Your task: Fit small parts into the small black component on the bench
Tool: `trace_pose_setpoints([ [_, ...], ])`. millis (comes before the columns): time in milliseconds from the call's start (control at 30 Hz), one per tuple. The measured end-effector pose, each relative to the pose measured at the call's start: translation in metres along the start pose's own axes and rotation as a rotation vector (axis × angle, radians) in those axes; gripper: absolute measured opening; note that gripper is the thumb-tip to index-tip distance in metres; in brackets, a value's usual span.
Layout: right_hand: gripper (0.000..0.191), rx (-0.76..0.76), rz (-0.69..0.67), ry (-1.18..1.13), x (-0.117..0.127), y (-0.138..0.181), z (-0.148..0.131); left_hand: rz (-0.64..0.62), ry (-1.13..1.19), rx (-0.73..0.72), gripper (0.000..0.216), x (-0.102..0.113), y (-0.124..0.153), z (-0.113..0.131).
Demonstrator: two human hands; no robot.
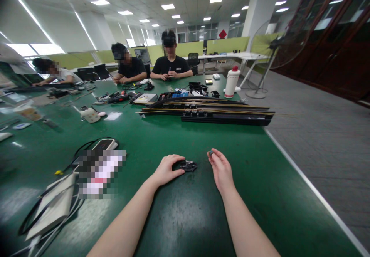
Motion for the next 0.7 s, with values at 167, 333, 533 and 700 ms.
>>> trace_pose_setpoints([
  [167, 0.026, -0.023, 0.014, -0.050, 0.0014, -0.0001, -0.0010, 0.000, 0.004, -0.005, 0.042, 0.0006, -0.0009, 0.0009],
  [333, 0.026, -0.032, 0.021, -0.061, 0.0009, 0.0007, -0.0002, 0.001, 0.014, 0.002, 0.045, 0.0010, -0.0009, 0.0010],
  [533, 0.027, -0.005, -0.008, -0.010, 0.0021, -0.0003, 0.0013, -0.009, 0.004, 0.009, 0.042, 0.0011, -0.0002, 0.0018],
  [700, 0.032, 0.002, -0.009, 0.021, 0.0007, 0.0010, 0.0030, -0.011, 0.003, 0.001, 0.042, 0.0015, -0.0004, 0.0026],
])
Point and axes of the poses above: each hand's wrist, its own y-axis away from the middle knuckle, its own x-axis out of the back of the hand, z = x × y, the point moved 4 cm from there along -y, towards the middle knuckle, and after that the axes turned 3 degrees about x, right-handed, at the moved point
